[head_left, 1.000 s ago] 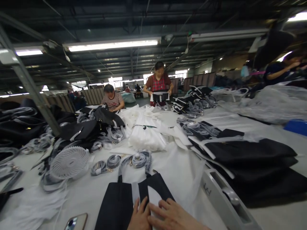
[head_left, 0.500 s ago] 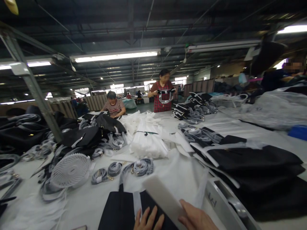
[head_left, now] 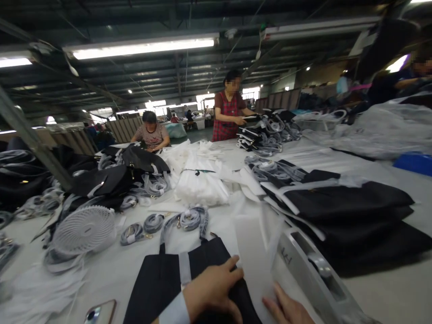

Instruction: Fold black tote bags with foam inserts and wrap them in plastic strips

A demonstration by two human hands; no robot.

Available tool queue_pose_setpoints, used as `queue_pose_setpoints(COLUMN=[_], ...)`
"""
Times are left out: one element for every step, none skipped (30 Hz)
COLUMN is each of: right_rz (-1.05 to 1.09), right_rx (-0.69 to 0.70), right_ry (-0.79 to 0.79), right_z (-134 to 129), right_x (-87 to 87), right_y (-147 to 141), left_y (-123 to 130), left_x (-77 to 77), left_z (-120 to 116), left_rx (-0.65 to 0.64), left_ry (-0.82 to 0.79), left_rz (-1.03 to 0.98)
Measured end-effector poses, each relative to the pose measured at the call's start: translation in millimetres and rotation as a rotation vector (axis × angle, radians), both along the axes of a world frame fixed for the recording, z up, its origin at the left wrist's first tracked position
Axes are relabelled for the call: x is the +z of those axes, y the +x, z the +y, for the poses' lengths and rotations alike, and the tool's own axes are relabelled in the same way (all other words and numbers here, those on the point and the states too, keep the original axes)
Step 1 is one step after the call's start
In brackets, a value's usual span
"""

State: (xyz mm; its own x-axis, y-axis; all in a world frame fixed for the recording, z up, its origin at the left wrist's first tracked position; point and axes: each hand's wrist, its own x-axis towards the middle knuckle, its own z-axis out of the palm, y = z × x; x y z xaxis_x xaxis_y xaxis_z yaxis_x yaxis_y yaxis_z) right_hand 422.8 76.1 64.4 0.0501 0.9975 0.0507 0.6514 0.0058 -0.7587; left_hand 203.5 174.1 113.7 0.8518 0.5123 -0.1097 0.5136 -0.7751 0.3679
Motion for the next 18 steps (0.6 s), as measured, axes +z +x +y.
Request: queue_pose_setpoints(right_rz=[0.023,0.02,0.013,0.014,0.02,0.036,0.056,0.075,0.09,0.099,0.102,0.092,0.065,0.022,-0.035,-0.102,-0.177,-0.252], right_rx=[-0.036,-0.094,-0.154,-0.196,-0.224,-0.231,-0.223,-0.207,-0.189,-0.17,-0.152,-0.133,-0.114,-0.091,-0.061,-0.021,0.023,0.074], right_ry=[-0.029,-0.047,-0.052,-0.053,-0.055,-0.058,-0.064,-0.073,-0.082,-0.087,-0.088,-0.089,-0.092,-0.099,-0.109,-0.123,-0.134,-0.146], right_z=[0.1,0.3,0.4,0.1,-0.5,-1.5,-2.4,-3.0,-3.1,-2.4,-1.0,1.0,3.3,5.6,7.8,9.5,10.9,11.8], right_x=[6.6,12.0,16.0,18.7,20.4,21.7,23.0,24.7,26.8,29.4,32.2,34.9,37.3,39.1,40.5,41.4,42.2,43.2], right_y=[-0.4,0.6,2.5,4.9,7.2,8.8,9.1,8.0,5.4,1.4,-3.6,-9.5,-15.8,-22.0,-27.8,-32.7,-36.4,-38.6], left_y=[2.6,4.0,4.3,3.3,0.9,-2.7,-7.4,-12.8,-18.4,-23.6,-28.1,-31.4,-33.6,-34.7,-35.0,-34.6,-34.0,-33.4], left_x=[1.4,1.2,-0.4,-3.2,-7.1,-12.2,-18.2,-25.0,-32.2,-39.3,-45.9,-51.6,-56.1,-59.3,-61.4,-62.7,-63.4,-63.7], left_z=[-0.3,-2.1,-5.5,-10.2,-15.9,-22.0,-27.9,-33.2,-37.3,-40.2,-41.7,-42.2,-41.8,-40.9,-39.8,-38.8,-38.1,-37.8], left_rx=[0.011,0.036,0.068,0.105,0.142,0.176,0.204,0.224,0.234,0.233,0.227,0.22,0.214,0.212,0.211,0.212,0.213,0.213], left_ry=[0.013,0.038,0.072,0.116,0.166,0.217,0.268,0.319,0.366,0.409,0.445,0.474,0.493,0.504,0.509,0.512,0.512,0.509], left_rz=[0.021,0.04,0.052,0.051,0.036,0.002,-0.051,-0.117,-0.191,-0.265,-0.331,-0.384,-0.422,-0.45,-0.473,-0.492,-0.508,-0.52])
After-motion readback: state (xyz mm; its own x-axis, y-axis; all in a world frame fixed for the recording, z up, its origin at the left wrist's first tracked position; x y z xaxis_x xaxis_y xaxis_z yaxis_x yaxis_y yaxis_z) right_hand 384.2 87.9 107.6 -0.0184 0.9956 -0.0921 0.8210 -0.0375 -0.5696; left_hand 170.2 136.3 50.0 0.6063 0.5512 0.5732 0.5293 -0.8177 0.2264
